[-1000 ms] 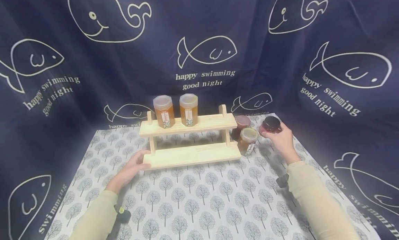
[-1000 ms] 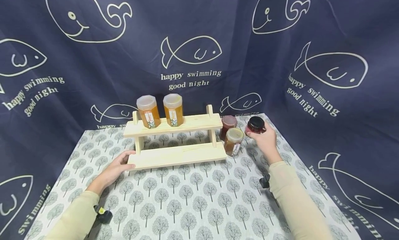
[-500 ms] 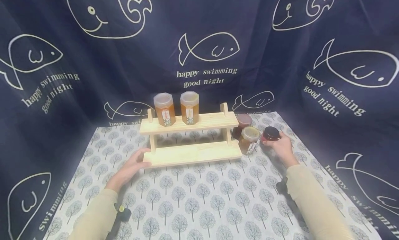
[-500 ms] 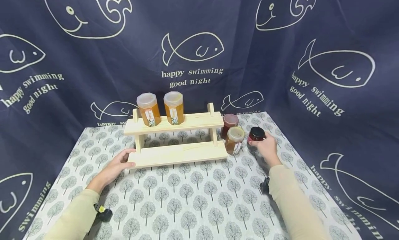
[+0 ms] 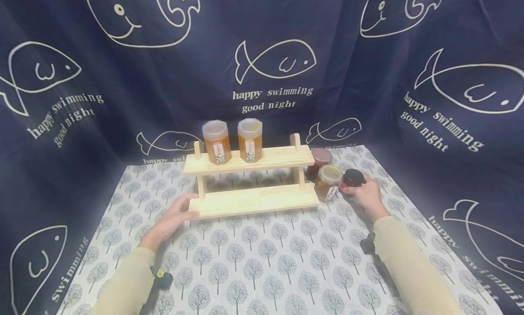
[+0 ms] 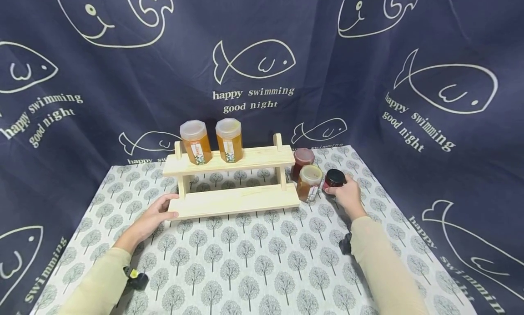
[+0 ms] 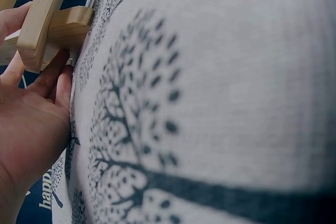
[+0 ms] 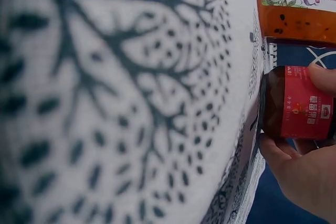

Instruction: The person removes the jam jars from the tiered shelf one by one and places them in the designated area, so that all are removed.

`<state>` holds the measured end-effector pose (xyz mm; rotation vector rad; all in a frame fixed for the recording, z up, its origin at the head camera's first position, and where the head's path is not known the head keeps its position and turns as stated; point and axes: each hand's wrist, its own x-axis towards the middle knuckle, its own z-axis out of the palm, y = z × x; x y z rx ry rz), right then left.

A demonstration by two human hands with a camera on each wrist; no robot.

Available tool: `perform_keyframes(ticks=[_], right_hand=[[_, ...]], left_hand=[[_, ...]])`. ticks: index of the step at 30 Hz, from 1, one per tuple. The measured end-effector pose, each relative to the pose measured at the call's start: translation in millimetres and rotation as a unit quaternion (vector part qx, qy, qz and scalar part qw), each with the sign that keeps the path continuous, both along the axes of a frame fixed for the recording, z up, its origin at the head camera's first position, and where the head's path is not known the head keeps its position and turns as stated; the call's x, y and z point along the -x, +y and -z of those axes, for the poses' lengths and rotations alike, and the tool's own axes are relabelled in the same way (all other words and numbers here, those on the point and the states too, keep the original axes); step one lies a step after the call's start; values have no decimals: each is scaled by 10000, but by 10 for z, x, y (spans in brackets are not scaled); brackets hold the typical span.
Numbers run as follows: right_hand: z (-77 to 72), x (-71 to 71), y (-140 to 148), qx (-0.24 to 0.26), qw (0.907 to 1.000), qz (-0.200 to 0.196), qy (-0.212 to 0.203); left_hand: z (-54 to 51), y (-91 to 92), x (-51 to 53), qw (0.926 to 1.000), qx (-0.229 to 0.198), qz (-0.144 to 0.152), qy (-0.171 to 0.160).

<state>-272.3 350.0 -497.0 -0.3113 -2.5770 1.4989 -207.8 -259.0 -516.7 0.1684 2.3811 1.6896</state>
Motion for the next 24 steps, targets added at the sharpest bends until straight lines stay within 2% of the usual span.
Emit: perform_keyframes(ticks=[10,18,20,24], right_hand=[[-65,5,-21,-239,9993,-44,-301],[-79,-10,-30,-117,9989,-44,-456],[-113,-16,-41,-85,9985,-141,-530],[-286,-15,33,-291,9928,-728,-901]], left_hand=[[8,-1,6,9999,-108,59,90],[8,-8,-2,9999,-74,57,79],[17,-18,0,9999,-82,61,91],[30,-14,2,9998,-119,81,96]])
